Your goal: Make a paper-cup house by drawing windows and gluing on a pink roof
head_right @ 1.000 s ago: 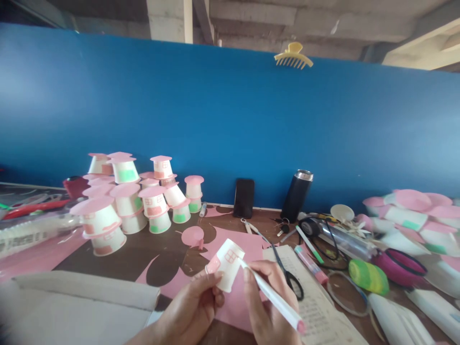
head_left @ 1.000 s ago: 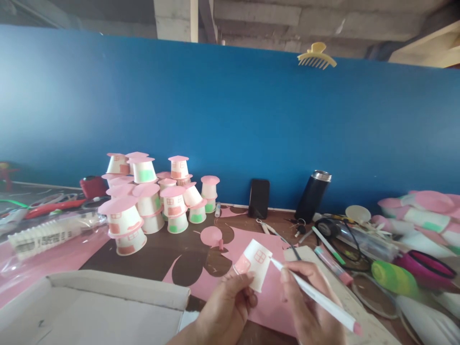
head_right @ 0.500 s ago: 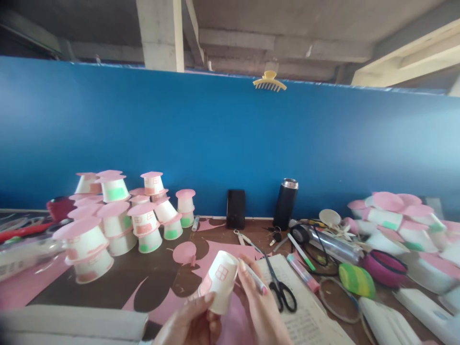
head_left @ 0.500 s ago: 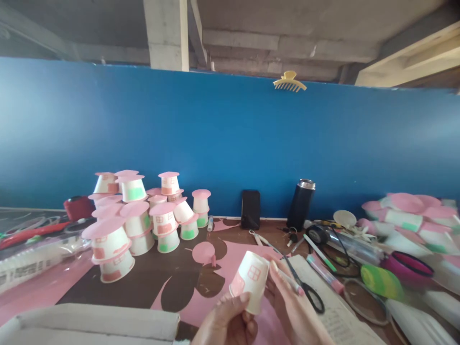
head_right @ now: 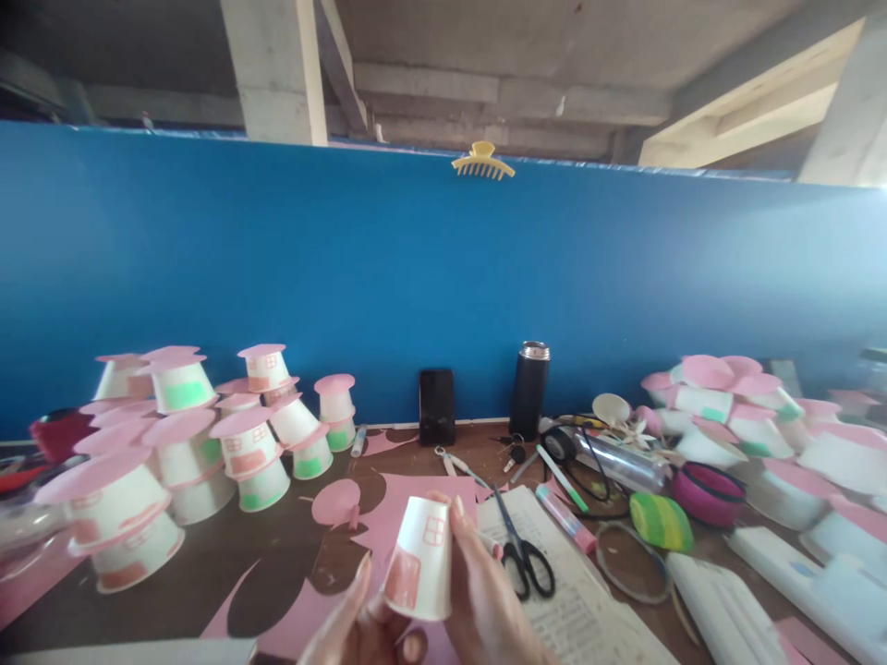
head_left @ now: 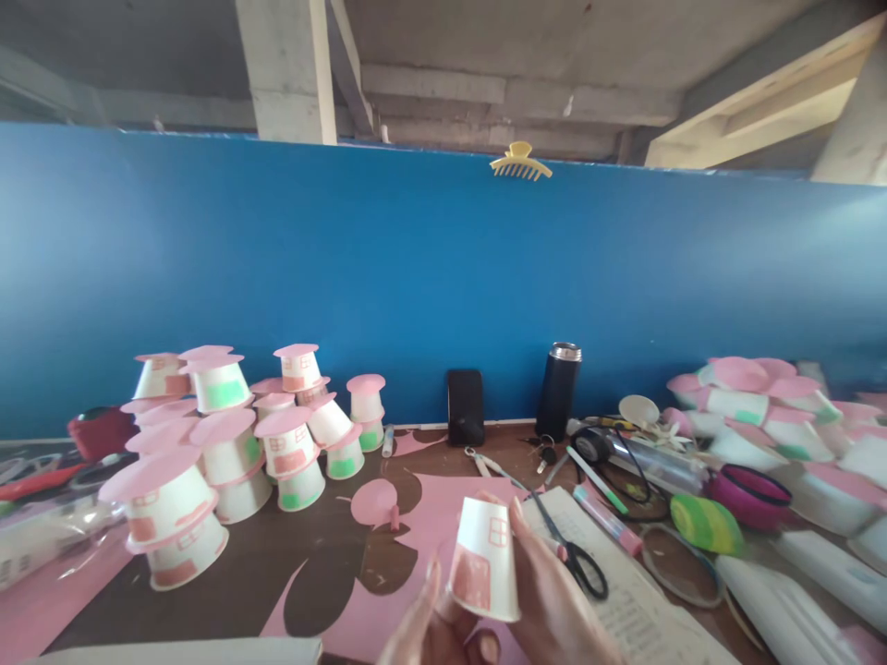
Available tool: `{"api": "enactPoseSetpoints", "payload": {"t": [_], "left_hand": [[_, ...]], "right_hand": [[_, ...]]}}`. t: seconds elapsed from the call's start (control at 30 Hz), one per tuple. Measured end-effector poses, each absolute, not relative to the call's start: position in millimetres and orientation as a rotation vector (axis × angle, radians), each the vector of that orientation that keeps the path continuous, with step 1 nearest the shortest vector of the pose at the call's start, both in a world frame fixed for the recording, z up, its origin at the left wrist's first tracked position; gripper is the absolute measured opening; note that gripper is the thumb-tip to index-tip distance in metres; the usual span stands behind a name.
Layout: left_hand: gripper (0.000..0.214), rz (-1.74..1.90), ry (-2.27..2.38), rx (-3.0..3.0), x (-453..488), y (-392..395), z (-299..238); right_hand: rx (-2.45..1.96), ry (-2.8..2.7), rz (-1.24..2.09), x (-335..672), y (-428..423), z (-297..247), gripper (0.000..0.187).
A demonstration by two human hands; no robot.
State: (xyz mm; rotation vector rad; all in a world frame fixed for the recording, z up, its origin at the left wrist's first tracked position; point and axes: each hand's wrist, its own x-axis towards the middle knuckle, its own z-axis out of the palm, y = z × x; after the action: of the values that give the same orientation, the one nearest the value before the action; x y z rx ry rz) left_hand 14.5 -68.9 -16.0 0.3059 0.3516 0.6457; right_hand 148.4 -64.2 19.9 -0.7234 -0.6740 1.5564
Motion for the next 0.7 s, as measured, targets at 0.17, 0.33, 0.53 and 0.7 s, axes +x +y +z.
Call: {"api": "enactPoseSetpoints", "payload": {"t": [0.17,0.33,0.53,0.7], "left_hand": [[0.039,0.630,0.327,0.302,8,-63,-9],[0.038,0.679,0.384,0.283,3,-61,-9],[0.037,0.642,0.478,0.285,14,-64,-10],[0.038,0.651,0.488,0.294,17,-68,-10]], "right_hand": [[-0.716,-0.739,1.461,145,-66,26,0.046],[-0.691,-0.679,1.528,145,-72,32,0.047],[-0.686,-0.558,1.623,150,-71,24,0.056],[-0.648,-0.563,1.611,157,-68,20,0.055]]}}
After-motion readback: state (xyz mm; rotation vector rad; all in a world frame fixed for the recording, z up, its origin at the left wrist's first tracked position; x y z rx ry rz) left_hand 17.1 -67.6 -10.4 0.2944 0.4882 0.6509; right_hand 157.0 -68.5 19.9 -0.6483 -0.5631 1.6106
